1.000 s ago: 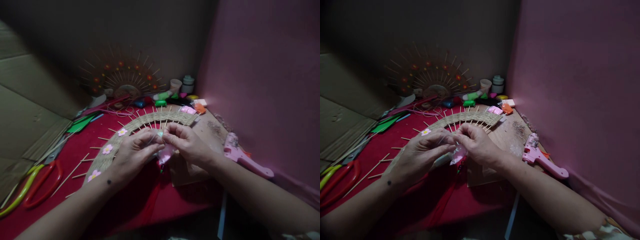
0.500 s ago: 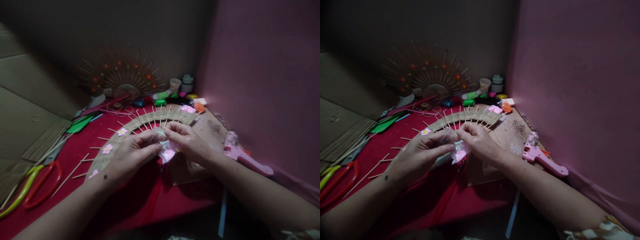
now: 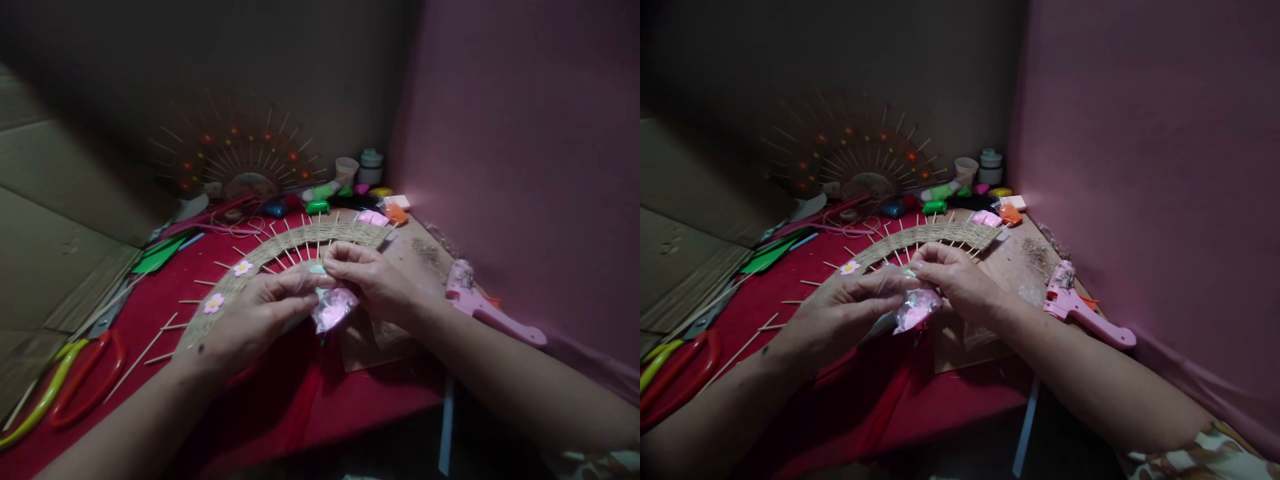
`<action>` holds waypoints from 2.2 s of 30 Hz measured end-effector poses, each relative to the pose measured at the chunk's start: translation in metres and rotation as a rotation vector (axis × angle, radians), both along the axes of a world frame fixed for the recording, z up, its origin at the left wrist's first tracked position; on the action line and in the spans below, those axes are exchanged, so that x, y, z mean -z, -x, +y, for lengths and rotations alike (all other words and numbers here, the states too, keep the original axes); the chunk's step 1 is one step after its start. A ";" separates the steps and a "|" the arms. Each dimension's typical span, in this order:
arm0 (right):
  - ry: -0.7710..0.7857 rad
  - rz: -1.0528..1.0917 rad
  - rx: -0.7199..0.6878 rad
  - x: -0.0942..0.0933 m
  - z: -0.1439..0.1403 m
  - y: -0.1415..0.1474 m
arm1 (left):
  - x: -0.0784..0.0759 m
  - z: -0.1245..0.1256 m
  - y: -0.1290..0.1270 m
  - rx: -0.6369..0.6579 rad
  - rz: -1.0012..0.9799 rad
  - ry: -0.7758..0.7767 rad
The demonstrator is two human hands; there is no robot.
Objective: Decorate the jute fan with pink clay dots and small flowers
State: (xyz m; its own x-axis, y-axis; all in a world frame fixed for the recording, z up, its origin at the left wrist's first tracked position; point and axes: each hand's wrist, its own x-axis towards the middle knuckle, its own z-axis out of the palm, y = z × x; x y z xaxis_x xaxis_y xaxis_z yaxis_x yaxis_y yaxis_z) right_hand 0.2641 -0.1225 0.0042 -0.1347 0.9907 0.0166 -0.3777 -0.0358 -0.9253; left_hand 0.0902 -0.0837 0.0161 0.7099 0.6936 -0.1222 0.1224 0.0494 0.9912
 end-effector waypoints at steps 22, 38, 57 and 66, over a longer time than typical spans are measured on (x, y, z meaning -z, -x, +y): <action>-0.033 -0.015 -0.153 -0.006 0.003 0.001 | -0.003 -0.019 -0.011 -0.036 0.033 0.051; -0.016 -0.090 -0.063 0.000 0.005 0.001 | -0.002 -0.013 -0.010 0.045 0.118 -0.228; -0.360 -0.658 0.130 -0.006 0.000 0.001 | -0.006 -0.010 -0.005 0.061 0.244 -0.141; -0.386 -0.679 0.132 -0.006 -0.002 0.004 | -0.010 -0.010 -0.008 0.097 0.290 -0.153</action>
State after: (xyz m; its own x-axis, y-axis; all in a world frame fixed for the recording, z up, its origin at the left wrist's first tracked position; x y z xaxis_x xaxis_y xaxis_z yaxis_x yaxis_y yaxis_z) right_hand 0.2597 -0.1245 0.0105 -0.1209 0.9401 0.3189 0.2956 0.3408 -0.8925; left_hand 0.0983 -0.0941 0.0259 0.7244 0.6504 -0.2286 0.3974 -0.1231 0.9093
